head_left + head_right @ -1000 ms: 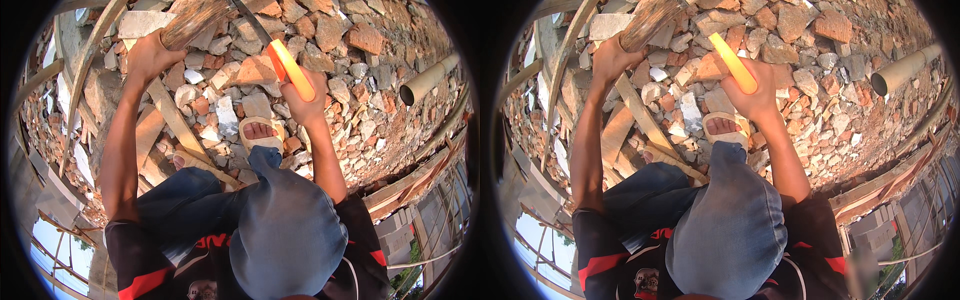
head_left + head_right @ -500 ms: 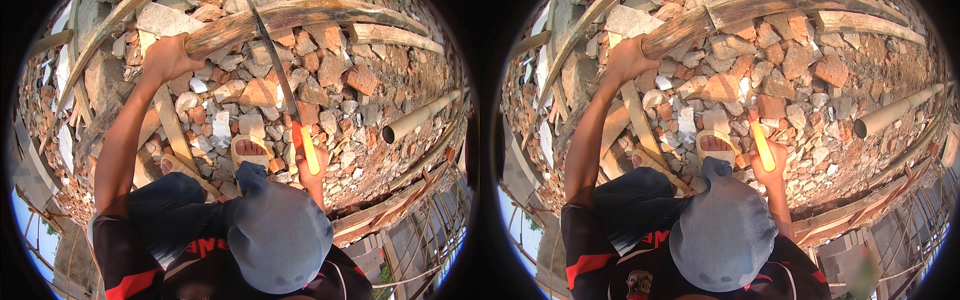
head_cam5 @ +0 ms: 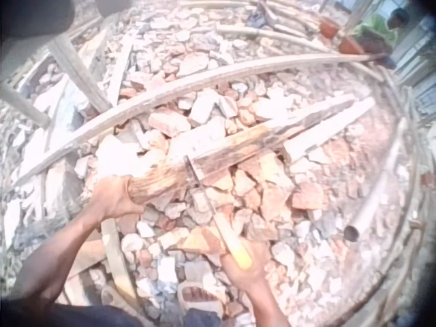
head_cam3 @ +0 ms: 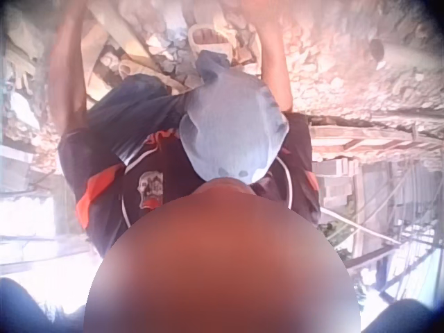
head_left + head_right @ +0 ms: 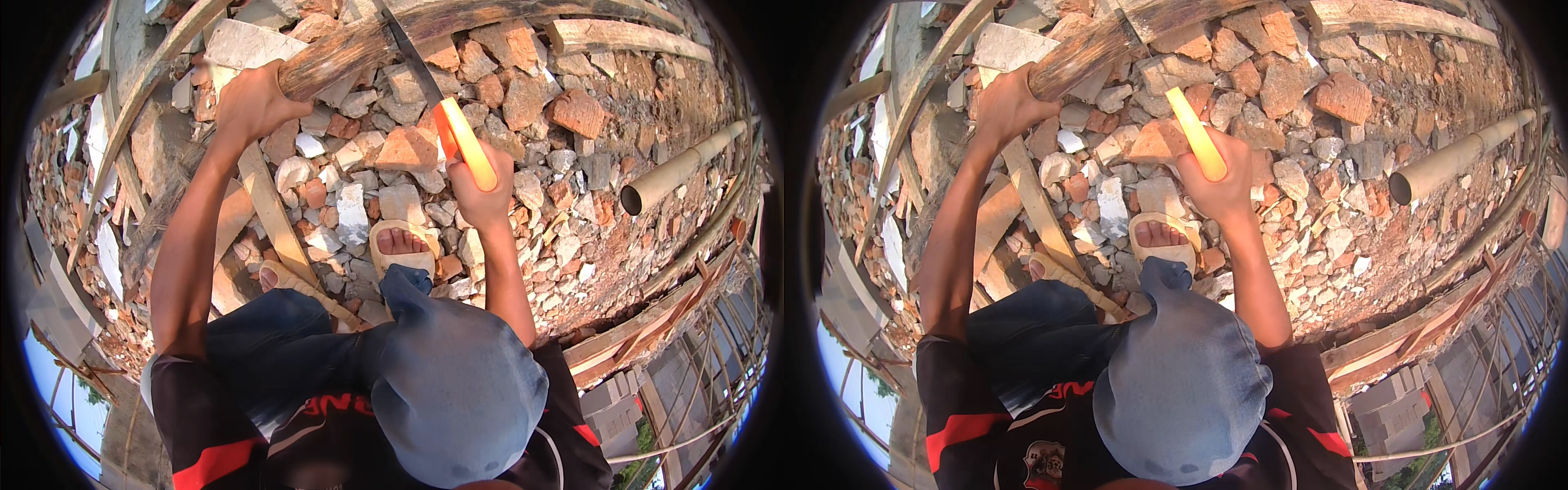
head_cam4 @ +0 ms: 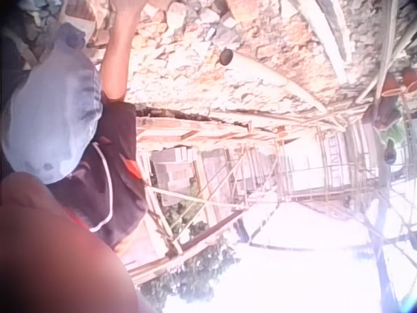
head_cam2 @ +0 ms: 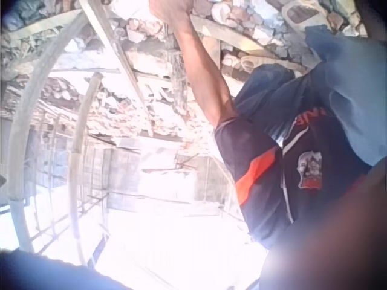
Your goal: The person squats on a debris-covered floor and uses a hand saw to cut a wooden plank. They reposition the plank and continue sawing through it.
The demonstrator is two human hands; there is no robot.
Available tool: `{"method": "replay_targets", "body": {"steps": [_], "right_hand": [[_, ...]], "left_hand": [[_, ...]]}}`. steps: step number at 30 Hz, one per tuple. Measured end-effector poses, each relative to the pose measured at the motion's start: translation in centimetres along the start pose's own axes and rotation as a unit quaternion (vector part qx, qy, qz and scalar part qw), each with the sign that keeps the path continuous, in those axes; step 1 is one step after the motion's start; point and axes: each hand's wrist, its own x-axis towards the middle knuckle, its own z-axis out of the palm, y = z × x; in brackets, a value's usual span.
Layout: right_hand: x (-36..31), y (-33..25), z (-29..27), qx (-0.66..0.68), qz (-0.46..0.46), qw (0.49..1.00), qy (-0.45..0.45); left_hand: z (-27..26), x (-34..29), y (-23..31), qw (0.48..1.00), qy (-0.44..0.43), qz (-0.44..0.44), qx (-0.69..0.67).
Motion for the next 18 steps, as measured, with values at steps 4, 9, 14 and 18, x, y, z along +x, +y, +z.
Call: {"method": "replay_targets", "body": {"steps": [4, 9, 14, 18], "right_hand": [[-6.5, 0.8, -2.9, -0.053, -0.034, 0.998, -0.002], [1.2, 0.7, 2.0, 0.029, -0.025, 0.999, 0.012], [-6.3, -0.5, -2.9, -0.031, -0.025, 0.999, -0.011], [-2.7, 2.0, -0.7, -0.033, -0.005, 0.999, 0.014]], "left_hand": [[-1.0, 0.6, 0.0, 1.000, 0.017, -0.010, 0.024], [-0.9, 1.2, 0.6, 0.999, -0.021, -0.032, 0.005], [-0.8, -0.3, 0.6, 0.999, -0.020, -0.027, 0.014], [-0.9, 1.4, 1.0, 0.999, -0.034, -0.021, 0.021]]}}
